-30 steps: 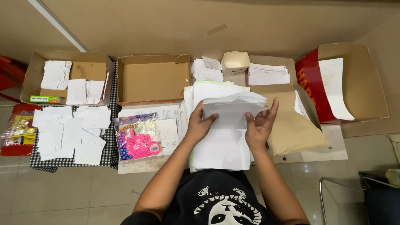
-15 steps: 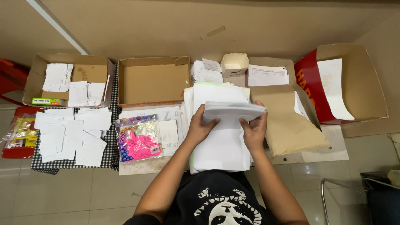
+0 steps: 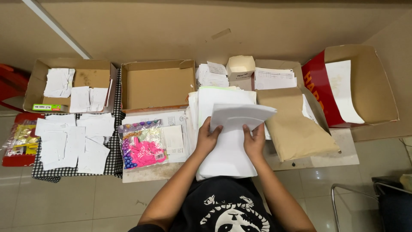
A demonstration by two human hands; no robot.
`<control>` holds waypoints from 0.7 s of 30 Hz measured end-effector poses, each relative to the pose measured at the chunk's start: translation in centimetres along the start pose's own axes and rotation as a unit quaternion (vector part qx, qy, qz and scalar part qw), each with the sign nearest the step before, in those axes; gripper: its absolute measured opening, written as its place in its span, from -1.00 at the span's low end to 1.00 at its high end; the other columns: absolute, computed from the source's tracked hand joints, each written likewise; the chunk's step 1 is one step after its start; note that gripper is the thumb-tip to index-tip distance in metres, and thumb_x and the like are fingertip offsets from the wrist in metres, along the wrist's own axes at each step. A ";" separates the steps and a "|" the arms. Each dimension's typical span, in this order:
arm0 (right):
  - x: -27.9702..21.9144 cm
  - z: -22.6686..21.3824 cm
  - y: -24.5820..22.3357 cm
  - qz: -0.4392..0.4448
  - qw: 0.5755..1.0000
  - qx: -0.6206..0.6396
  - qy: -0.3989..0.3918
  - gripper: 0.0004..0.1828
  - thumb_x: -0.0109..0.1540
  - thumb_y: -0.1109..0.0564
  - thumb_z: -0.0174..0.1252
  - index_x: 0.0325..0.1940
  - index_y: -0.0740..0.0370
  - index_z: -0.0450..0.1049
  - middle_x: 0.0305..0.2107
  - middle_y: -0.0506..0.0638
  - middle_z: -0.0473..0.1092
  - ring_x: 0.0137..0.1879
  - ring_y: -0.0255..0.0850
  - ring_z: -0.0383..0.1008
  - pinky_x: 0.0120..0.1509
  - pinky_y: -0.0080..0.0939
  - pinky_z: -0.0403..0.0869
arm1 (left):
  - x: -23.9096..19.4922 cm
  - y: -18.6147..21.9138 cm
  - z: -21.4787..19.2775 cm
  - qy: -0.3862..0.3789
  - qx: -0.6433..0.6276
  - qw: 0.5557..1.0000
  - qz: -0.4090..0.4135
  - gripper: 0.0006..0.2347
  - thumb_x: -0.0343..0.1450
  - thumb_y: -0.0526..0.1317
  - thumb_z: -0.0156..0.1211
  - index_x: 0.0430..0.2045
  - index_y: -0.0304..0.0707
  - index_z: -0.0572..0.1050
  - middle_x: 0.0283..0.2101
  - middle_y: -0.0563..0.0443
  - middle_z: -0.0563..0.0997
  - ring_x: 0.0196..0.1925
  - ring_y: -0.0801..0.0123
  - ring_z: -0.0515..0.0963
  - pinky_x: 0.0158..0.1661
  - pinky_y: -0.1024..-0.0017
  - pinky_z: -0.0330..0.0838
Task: The person sorts through stacks of white papers and documents, flipping through them and placing them into cardboard boxes. They also handle a package of colorful plastic items, moving it from a table to a red chair.
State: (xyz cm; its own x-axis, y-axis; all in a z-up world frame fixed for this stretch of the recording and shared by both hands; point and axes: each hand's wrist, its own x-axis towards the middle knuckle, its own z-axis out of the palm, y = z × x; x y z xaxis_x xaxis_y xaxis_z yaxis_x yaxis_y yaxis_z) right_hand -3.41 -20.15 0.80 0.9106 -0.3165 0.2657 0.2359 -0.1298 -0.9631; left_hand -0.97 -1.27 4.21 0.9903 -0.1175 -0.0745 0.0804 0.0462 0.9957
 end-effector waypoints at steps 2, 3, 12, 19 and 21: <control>-0.3 0.0 0.1 0.013 1.000 -0.021 -0.004 -0.51 0.36 0.27 0.13 0.35 0.36 0.19 0.11 0.10 0.40 0.22 -0.22 0.39 0.32 -0.25 0.35 | 0.1 -1.0 -0.2 0.000 -0.002 1.000 0.006 -0.79 0.46 -0.34 0.18 -0.04 -0.36 0.46 -0.14 -0.13 0.65 -0.09 0.34 0.61 -0.04 0.42 0.49; -0.5 0.0 0.2 0.026 0.999 -0.042 -0.009 -0.53 0.37 0.26 0.12 0.34 0.36 0.21 0.09 0.10 0.41 0.20 -0.22 0.41 0.31 -0.26 0.35 | 0.1 -1.5 -0.3 0.000 -0.003 1.000 0.012 -0.78 0.45 -0.35 0.18 -0.03 -0.37 0.46 -0.14 -0.15 0.65 -0.08 0.33 0.60 -0.03 0.42 0.47; -1.0 0.3 -0.2 0.096 0.988 -0.118 -0.013 -0.64 0.36 0.16 0.14 0.19 0.37 0.33 -0.06 0.08 0.50 0.04 -0.25 0.49 0.16 -0.27 0.44 | 0.0 -3.4 -1.1 0.041 0.079 0.996 0.011 -0.64 0.48 -0.28 0.18 0.14 -0.45 0.33 -0.05 -0.27 0.65 -0.06 0.22 0.65 -0.04 0.38 0.51; -0.6 -1.1 0.2 0.053 0.993 -0.108 -0.013 -0.66 0.39 0.13 0.17 0.16 0.40 0.36 -0.06 0.09 0.51 0.03 -0.24 0.49 0.15 -0.26 0.46 | 0.7 -0.1 0.2 0.044 0.108 0.992 -0.041 -0.61 0.45 -0.29 0.14 0.18 -0.42 0.31 -0.02 -0.31 0.65 -0.05 0.11 0.69 -0.03 0.32 0.52; 0.3 -2.0 0.1 0.097 0.992 -0.082 -0.002 -0.61 0.38 0.14 0.16 0.23 0.38 0.32 -0.09 0.08 0.49 -0.06 -0.29 0.49 -0.05 -0.30 0.49 | 1.6 -0.3 1.3 0.045 0.119 0.992 0.005 -0.60 0.45 -0.31 0.15 0.19 -0.42 0.31 -0.01 -0.34 0.65 0.00 0.08 0.68 0.00 0.30 0.52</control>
State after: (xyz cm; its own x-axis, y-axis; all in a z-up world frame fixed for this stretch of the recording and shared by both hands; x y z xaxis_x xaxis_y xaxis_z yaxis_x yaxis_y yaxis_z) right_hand -3.77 -22.13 0.89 0.9348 -0.3468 0.0761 -0.0013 -0.2177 -0.9760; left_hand 0.42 -2.75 3.88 0.9979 -0.0279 -0.0576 0.0513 -0.1904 0.9804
